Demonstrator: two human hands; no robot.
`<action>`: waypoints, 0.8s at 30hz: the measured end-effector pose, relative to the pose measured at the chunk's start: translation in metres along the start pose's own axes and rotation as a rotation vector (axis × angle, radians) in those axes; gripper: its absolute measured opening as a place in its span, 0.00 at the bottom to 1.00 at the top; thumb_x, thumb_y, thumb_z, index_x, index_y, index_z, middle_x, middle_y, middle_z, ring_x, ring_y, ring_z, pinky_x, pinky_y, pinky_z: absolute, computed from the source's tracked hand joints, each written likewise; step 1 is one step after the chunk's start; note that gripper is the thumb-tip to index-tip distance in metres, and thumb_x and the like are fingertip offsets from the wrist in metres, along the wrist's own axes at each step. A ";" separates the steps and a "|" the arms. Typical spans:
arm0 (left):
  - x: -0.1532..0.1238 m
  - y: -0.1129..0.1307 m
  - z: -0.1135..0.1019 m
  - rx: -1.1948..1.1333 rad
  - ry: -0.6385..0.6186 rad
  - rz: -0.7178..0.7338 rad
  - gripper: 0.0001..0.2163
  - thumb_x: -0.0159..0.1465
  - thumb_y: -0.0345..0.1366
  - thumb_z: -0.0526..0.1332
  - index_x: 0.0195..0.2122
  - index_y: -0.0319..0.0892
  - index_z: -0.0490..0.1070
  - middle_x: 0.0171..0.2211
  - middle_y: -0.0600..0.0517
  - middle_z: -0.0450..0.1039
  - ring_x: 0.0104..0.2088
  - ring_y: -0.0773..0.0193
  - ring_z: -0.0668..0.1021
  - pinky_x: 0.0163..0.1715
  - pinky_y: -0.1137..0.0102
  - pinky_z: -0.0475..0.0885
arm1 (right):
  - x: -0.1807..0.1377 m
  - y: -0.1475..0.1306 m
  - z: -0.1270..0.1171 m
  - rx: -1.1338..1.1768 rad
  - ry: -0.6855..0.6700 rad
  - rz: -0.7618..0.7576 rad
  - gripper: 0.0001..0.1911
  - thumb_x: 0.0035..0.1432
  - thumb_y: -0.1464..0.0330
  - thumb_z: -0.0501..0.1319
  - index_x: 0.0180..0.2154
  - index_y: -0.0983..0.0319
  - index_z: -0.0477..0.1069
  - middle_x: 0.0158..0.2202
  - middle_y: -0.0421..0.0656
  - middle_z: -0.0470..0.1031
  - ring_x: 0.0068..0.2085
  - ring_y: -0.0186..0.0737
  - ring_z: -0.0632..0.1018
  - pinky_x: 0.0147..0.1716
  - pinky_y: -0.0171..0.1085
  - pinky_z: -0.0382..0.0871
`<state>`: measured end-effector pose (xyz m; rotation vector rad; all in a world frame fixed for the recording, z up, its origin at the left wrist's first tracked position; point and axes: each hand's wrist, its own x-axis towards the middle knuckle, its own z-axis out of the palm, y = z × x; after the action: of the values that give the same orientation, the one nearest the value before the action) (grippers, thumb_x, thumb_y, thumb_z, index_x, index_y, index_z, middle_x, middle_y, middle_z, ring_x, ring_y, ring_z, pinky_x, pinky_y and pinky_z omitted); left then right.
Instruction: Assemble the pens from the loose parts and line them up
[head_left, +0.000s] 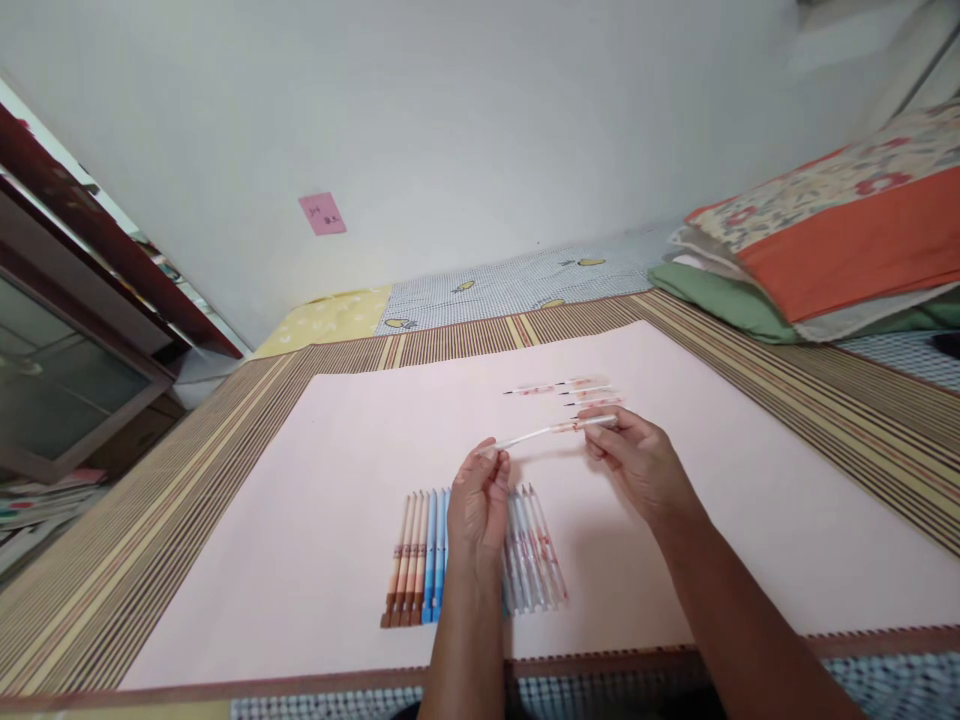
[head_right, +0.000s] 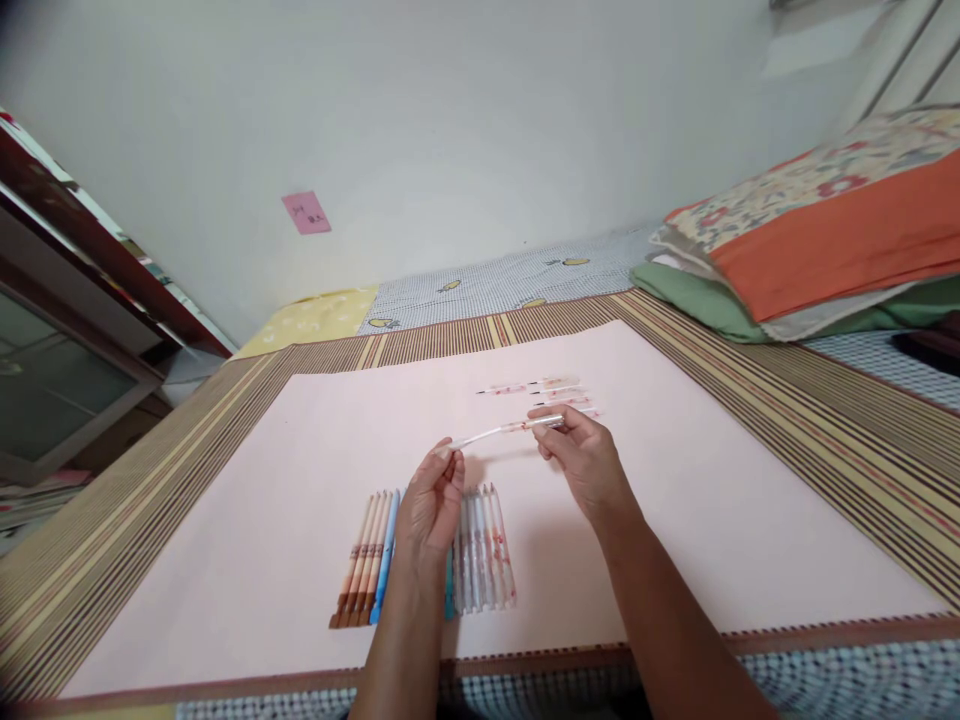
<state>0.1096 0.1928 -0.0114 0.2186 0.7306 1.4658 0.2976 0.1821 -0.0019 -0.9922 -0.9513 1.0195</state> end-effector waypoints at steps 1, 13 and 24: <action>0.000 0.000 0.000 -0.001 -0.001 0.000 0.06 0.58 0.19 0.63 0.34 0.32 0.77 0.29 0.48 0.76 0.29 0.71 0.79 0.35 0.79 0.76 | 0.000 0.000 0.000 -0.011 0.002 -0.001 0.13 0.51 0.62 0.69 0.38 0.60 0.76 0.23 0.36 0.66 0.25 0.33 0.65 0.22 0.34 0.56; 0.002 0.001 -0.004 0.003 -0.030 0.017 0.06 0.55 0.22 0.67 0.34 0.32 0.77 0.30 0.48 0.76 0.29 0.71 0.79 0.33 0.79 0.76 | -0.003 -0.010 0.004 -0.040 -0.033 0.011 0.12 0.51 0.61 0.68 0.37 0.60 0.76 0.21 0.36 0.65 0.24 0.33 0.65 0.23 0.34 0.55; -0.001 0.002 -0.001 0.078 -0.096 0.010 0.08 0.52 0.26 0.71 0.32 0.33 0.77 0.28 0.50 0.76 0.27 0.72 0.78 0.29 0.80 0.74 | -0.007 -0.004 0.009 -0.198 -0.137 0.005 0.13 0.53 0.61 0.67 0.39 0.61 0.77 0.23 0.37 0.70 0.26 0.34 0.69 0.26 0.34 0.62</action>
<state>0.1073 0.1915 -0.0102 0.3506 0.7108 1.4278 0.2881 0.1765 0.0037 -1.0984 -1.1806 1.0211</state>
